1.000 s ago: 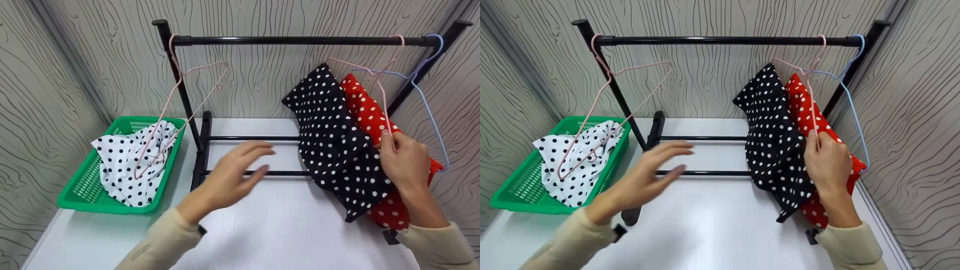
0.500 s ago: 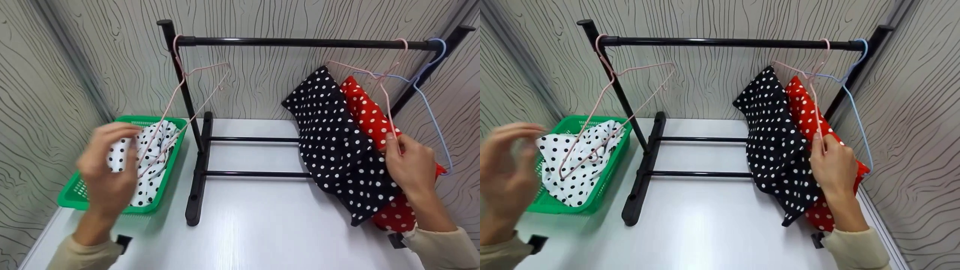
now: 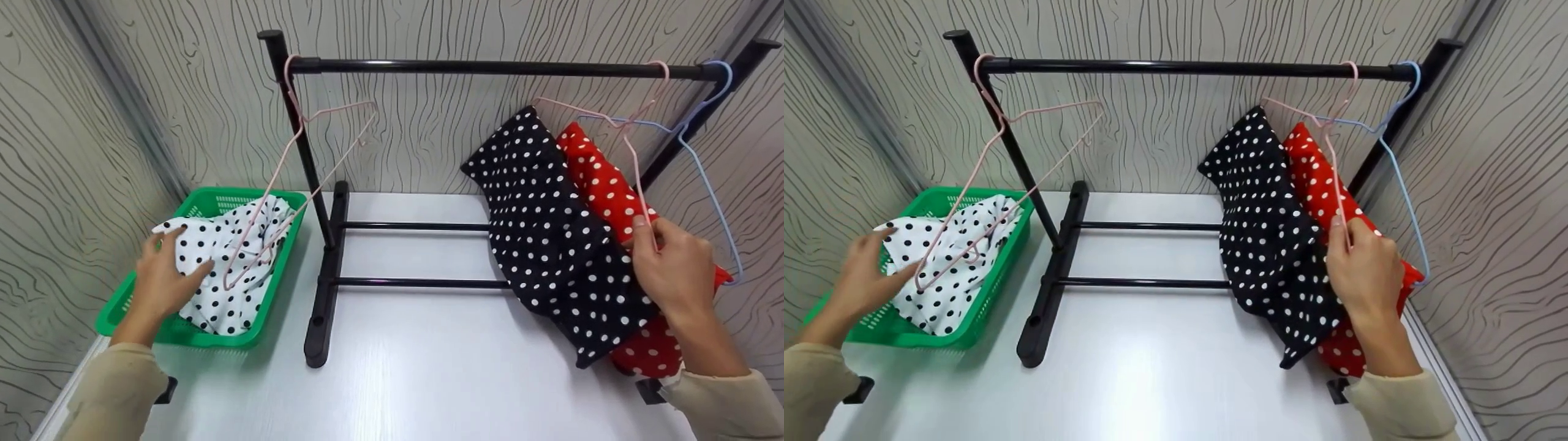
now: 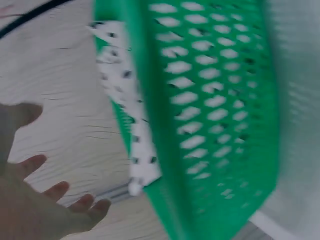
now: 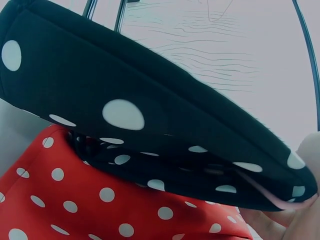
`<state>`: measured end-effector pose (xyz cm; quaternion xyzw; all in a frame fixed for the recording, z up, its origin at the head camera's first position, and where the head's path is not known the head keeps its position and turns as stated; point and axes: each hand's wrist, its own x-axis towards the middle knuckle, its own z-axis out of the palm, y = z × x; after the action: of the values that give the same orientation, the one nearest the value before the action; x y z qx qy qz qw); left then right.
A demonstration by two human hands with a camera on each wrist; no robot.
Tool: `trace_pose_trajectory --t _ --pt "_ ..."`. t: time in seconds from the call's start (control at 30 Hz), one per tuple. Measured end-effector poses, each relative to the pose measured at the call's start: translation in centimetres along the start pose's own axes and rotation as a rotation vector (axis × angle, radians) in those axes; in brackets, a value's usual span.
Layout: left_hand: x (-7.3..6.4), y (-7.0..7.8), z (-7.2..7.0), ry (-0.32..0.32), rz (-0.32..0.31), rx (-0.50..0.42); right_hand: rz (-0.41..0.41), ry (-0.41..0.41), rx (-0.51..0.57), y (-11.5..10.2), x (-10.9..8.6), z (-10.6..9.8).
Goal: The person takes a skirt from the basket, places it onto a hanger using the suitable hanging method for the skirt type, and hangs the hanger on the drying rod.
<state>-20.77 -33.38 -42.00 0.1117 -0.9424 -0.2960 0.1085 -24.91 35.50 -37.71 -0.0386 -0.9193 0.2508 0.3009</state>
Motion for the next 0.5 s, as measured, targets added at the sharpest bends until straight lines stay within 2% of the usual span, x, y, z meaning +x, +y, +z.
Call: trace_pose_trajectory --t 0.07,0.17,0.27,0.37,0.5 --pt "0.7 -0.8 0.7 -0.14 -0.059 0.05 -0.004 0.0 0.005 0.0 0.1 0.0" --pt "1.3 -1.2 1.6 -0.343 -0.14 0.078 -0.019 0.016 0.017 0.1 0.2 0.0" --pt "1.4 -1.3 2.4 -0.507 -0.19 0.084 -0.027 0.022 0.013 0.1 0.2 0.0" --pt "1.2 -1.5 3.3 -0.605 -0.204 0.087 -0.021 0.01 -0.001 0.1 0.2 0.1" --pt "1.1 -1.7 4.1 -0.667 -0.227 0.106 -0.004 -0.013 -0.024 0.2 0.3 -0.1"
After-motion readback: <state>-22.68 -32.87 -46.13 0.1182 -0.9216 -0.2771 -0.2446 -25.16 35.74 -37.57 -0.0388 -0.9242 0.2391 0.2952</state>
